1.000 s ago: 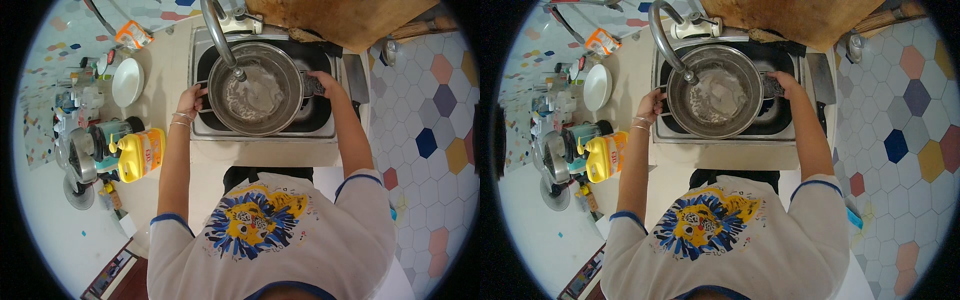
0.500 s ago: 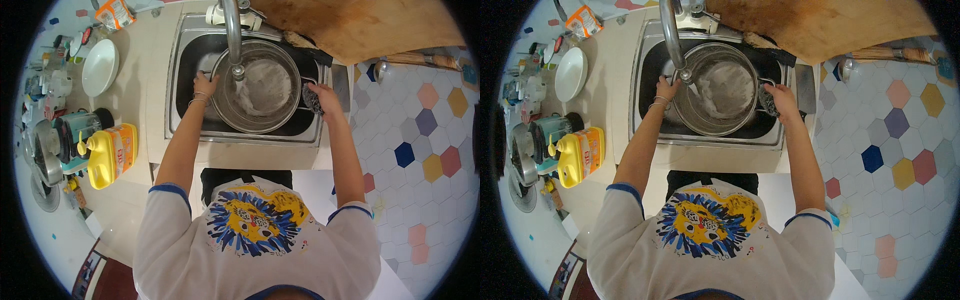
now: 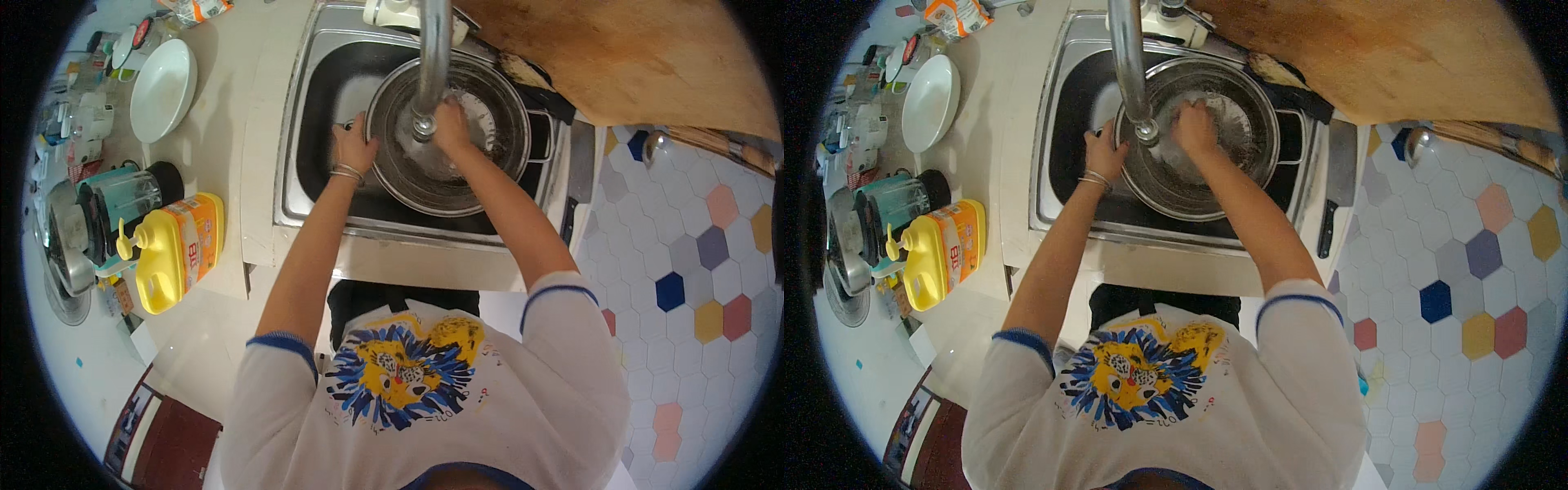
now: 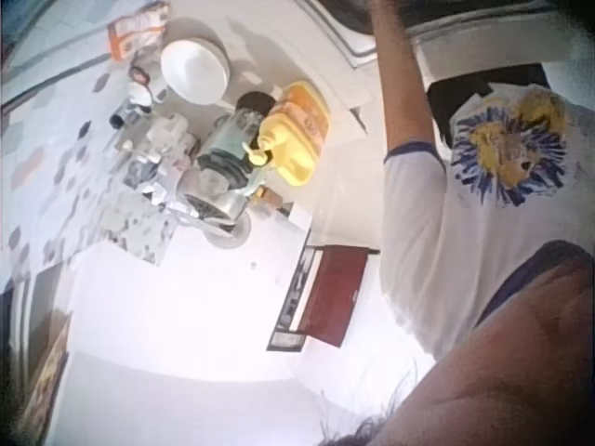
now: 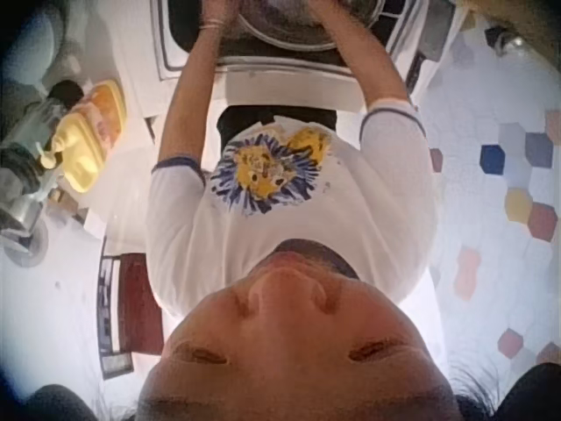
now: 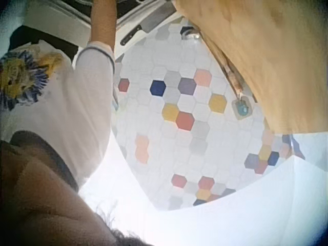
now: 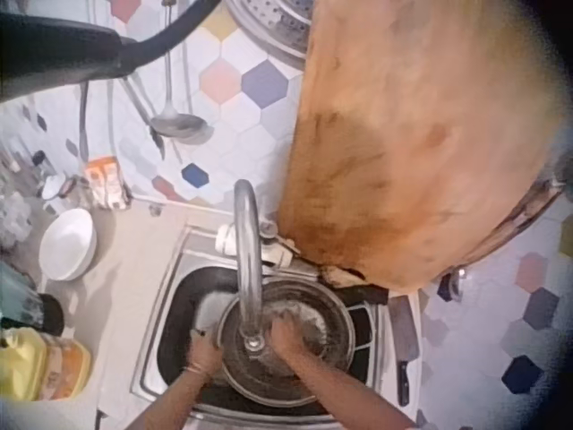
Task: The person scrubs the inside of a stainless steel pot with a steel wool pad, creating soapy foam. They then rinse the pot under running water in the sink to remove the soap and residue.
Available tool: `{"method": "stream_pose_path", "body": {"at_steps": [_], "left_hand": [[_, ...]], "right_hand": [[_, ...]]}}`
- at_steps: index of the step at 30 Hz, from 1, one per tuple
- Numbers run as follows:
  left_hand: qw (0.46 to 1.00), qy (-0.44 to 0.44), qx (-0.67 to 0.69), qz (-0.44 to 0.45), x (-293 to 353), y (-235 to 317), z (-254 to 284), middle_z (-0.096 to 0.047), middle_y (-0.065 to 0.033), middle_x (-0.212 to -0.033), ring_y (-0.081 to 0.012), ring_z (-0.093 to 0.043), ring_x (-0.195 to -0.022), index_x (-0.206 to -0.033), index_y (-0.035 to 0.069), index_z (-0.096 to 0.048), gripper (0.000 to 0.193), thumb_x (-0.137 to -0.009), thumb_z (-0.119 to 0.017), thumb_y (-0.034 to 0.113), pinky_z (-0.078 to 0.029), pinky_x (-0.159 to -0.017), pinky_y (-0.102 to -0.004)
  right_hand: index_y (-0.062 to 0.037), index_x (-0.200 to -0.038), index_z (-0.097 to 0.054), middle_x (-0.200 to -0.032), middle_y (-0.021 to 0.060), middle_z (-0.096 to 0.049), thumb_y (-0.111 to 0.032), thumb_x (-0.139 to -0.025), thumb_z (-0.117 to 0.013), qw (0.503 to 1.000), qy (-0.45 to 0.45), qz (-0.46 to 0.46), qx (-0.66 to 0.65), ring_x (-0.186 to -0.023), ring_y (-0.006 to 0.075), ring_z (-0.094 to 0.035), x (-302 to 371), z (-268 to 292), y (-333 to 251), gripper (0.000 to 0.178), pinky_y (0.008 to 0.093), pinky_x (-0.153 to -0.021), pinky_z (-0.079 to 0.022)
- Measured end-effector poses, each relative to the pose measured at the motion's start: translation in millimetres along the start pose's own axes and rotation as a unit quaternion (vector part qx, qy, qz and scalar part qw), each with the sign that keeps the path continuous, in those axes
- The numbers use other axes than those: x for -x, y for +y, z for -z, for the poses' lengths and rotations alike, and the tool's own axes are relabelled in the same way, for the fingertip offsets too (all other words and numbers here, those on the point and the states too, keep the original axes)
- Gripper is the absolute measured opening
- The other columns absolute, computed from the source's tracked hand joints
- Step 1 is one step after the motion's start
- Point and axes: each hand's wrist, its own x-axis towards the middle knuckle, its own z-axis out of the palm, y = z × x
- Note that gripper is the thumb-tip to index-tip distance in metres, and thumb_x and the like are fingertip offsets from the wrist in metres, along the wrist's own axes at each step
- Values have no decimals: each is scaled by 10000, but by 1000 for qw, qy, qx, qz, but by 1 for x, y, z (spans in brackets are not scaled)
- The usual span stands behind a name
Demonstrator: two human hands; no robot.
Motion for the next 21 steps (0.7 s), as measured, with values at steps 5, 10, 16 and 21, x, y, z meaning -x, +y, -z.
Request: {"method": "stream_pose_path", "body": {"at_steps": [5,10,16,21], "left_hand": [[997,57,-52,23,14,2,34,-423,-237,-1049,-405,-528,-897,-1186,139,-477,531,-690,-663,181,-468,-758,-436],[987,94,-124,26,22,-8,48,-445,-185,-1030,-373,-543,-868,-1084,156,-523,447,-667,-676,212,-486,-685,-448],[980,129,-148,14,23,-6,39,-474,-193,-994,-380,-556,-823,-1090,141,-522,400,-731,-625,285,-492,-642,-451],[976,137,-162,50,26,0,39,-472,-185,-993,-373,-557,-834,-1078,144,-524,364,-764,-612,307,-494,-650,-451]], "right_hand": [[-18,-1129,-490,-1195,205,-434,-136,-832,-551,990,22,-120,67,-1079,359,-487,-25,-61,22,326,440,-807,-475],[-6,-1176,-421,-1211,220,-422,-132,-829,-529,994,-46,-98,-22,-1062,368,-492,1,-154,4,385,430,-878,-422],[24,-1188,-424,-1205,264,-441,-65,-768,-504,946,-148,-60,-284,-1144,384,-424,6,-178,-67,437,410,-953,-344],[38,-1190,-460,-1183,255,-486,-47,-755,-435,861,-455,176,-143,-1095,397,-467,72,-81,-24,444,423,-938,-356]]}}
